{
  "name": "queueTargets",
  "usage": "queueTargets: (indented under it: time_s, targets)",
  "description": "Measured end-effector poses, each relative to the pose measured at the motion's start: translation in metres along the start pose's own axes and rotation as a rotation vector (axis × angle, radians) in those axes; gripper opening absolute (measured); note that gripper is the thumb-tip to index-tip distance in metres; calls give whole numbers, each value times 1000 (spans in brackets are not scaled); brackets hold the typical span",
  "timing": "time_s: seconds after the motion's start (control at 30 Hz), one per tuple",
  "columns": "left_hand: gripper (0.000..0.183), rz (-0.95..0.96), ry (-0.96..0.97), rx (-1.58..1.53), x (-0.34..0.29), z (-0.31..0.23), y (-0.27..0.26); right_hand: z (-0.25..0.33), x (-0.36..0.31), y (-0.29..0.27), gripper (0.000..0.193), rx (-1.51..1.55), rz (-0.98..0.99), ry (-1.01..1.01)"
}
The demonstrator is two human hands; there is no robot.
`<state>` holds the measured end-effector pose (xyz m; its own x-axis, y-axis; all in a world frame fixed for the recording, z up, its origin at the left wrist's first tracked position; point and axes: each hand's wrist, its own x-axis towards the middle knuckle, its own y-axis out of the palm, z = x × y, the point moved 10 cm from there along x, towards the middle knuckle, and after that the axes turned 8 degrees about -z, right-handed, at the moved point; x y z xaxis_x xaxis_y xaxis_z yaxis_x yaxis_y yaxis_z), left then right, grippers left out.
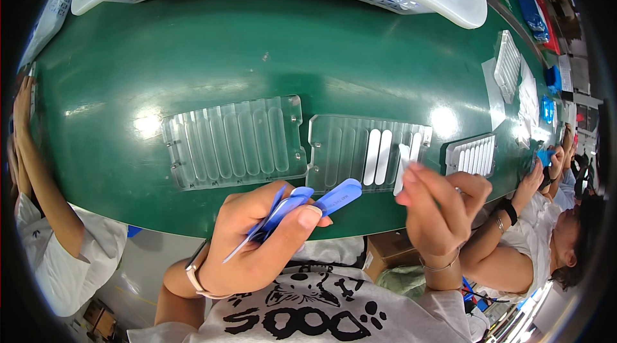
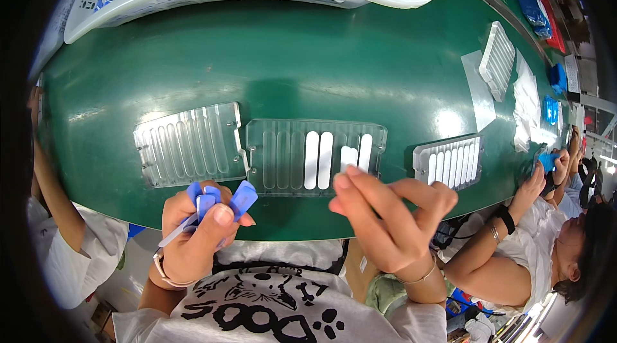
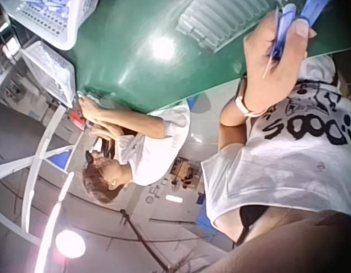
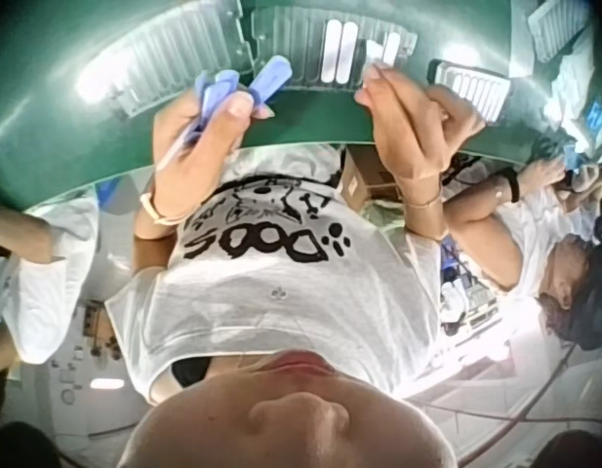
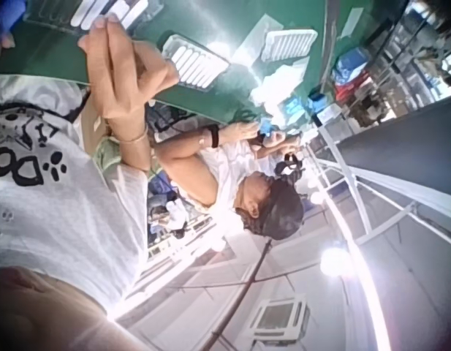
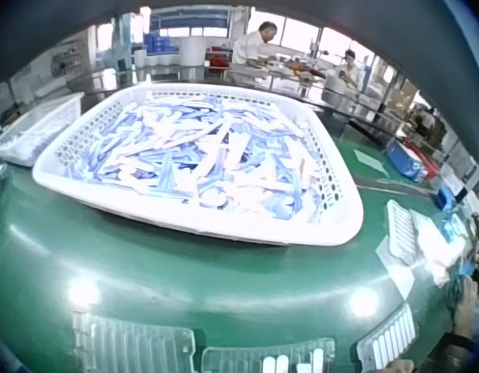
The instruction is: The person sorts small plastic components by hand, placing them into plastic trays on an assembly line.
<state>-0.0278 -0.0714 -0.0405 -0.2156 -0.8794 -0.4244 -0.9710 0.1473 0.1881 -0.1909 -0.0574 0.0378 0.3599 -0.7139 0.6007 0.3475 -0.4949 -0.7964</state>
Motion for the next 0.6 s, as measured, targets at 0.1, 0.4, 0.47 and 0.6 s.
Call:
queueTargets:
  time_s: [0.1,0.4,0.47,0.6]
  targets:
    - [20,2,33,2,1,-2,1,6,-5,12,23,83,70,22]
    - [20,30,27,11,6,-3,8,-5,-10,10,34,-81,322,59]
    - [20,57,53,16,7,-3,11,-8,-11,4,31,-62,275,33]
    - [21,52,65,32,8,-5,14,-12,-16,11,33,-68,370,-27]
